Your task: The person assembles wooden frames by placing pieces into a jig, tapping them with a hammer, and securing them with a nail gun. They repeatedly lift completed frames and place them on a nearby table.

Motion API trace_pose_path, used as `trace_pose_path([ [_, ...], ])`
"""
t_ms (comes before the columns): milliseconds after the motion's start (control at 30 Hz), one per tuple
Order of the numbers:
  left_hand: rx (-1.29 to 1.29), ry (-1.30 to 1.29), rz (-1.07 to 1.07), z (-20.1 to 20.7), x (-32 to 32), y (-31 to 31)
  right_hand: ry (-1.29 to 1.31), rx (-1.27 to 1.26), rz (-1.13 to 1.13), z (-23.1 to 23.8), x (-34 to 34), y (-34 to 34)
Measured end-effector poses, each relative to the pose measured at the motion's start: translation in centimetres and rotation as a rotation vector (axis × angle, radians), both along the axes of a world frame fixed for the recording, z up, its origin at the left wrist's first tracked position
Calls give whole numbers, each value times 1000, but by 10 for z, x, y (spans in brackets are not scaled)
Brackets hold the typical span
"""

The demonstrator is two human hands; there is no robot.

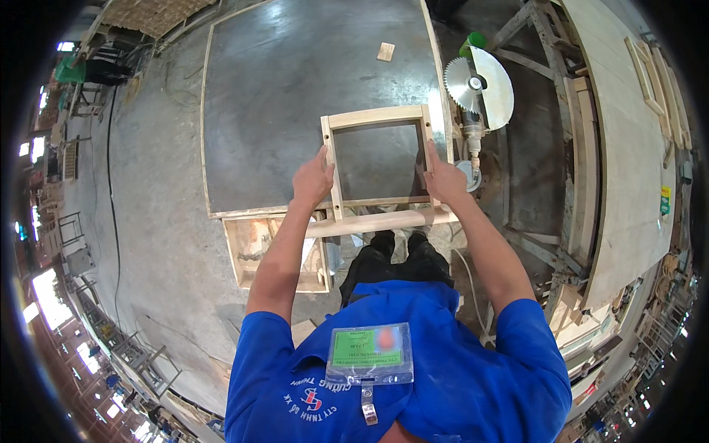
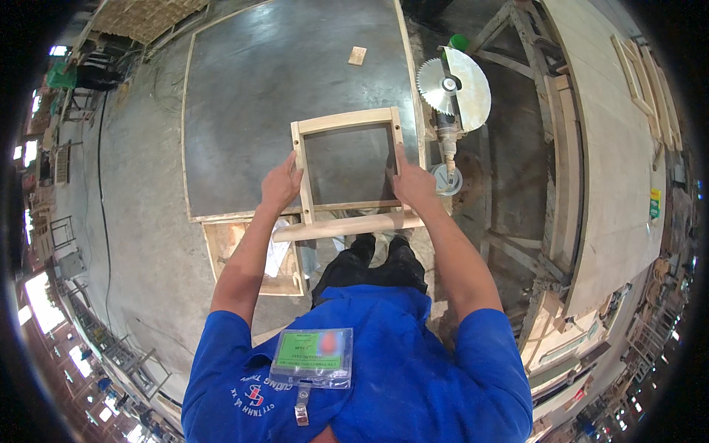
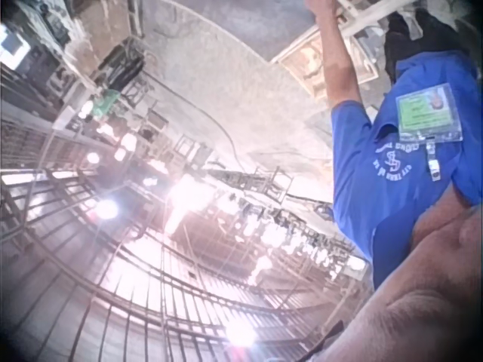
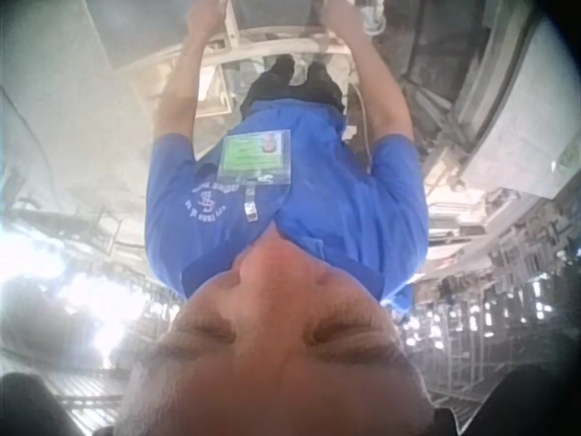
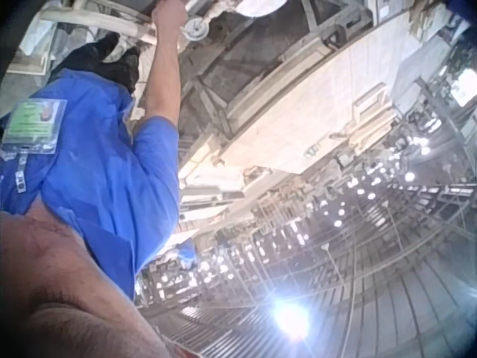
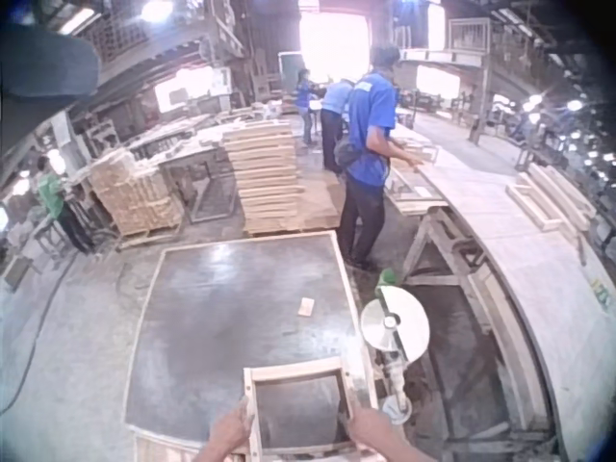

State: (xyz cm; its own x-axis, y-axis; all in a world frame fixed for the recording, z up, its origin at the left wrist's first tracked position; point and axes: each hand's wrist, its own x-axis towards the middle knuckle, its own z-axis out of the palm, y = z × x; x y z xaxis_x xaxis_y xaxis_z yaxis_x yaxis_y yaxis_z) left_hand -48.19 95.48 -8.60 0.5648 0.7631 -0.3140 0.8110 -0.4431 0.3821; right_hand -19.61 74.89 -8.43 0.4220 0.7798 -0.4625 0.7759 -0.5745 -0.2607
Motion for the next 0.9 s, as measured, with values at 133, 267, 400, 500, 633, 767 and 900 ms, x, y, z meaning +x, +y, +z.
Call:
trace_pose_path([
  [133, 44, 26, -46, 2, 6, -4, 8, -32, 6, 6, 3, 4],
  [267, 28, -34, -43, -3, 5, -2, -20, -25, 35, 5, 3, 9],
  [400, 53, -106, -2, -4, 4, 0, -23, 9, 35, 2, 1, 8],
  [500, 9, -143, 167, -10, -24, -7, 36, -43, 30, 8, 1, 9],
  [633, -309, 225, 263, -11, -106, -17, 29, -34, 5, 0, -2, 5],
  [767, -991, -71, 767, -28, -142, -51, 28, -36, -6, -3, -5, 5],
  [900, -1331, -346, 996, -46, -147, -60, 49, -86, -31, 1, -7, 11],
])
